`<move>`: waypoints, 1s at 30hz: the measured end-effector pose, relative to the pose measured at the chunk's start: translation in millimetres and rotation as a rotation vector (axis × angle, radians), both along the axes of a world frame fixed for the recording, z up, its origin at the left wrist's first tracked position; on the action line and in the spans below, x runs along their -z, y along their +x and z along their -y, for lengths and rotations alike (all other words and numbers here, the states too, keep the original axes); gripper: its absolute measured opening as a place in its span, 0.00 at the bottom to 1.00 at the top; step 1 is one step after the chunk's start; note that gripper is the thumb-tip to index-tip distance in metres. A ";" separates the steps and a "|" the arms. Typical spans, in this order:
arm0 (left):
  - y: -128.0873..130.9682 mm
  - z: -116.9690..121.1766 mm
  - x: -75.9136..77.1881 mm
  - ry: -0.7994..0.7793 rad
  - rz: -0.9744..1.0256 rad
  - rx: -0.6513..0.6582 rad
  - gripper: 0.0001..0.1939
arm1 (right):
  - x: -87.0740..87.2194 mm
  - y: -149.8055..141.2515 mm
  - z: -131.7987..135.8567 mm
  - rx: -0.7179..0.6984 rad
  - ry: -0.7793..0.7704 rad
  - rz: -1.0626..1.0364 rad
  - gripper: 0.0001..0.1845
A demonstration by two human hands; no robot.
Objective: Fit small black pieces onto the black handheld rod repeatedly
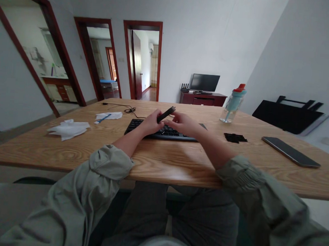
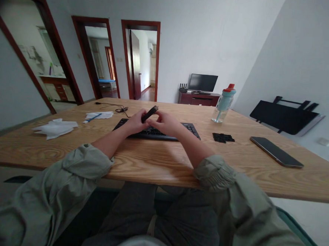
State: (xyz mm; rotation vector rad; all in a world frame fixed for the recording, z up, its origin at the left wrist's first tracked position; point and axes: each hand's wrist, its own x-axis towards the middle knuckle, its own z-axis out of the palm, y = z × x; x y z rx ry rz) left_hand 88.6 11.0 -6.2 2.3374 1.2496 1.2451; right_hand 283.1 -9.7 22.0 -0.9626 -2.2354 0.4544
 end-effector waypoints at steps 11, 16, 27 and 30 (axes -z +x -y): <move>-0.2 1.6 -5.5 0.011 0.117 0.098 0.15 | 20.9 -10.8 -28.6 0.158 -0.055 -0.607 0.25; -13.3 -0.4 -8.1 -0.020 0.125 0.079 0.13 | 22.3 -2.6 -27.8 0.144 -0.218 -0.780 0.25; -17.7 -0.6 -8.9 -0.035 0.082 0.056 0.12 | 31.0 -3.1 -27.2 0.009 -0.390 -0.708 0.21; -19.6 -3.3 -7.3 -0.044 0.077 0.049 0.15 | 32.3 -1.4 -29.2 -0.002 -0.414 -0.708 0.21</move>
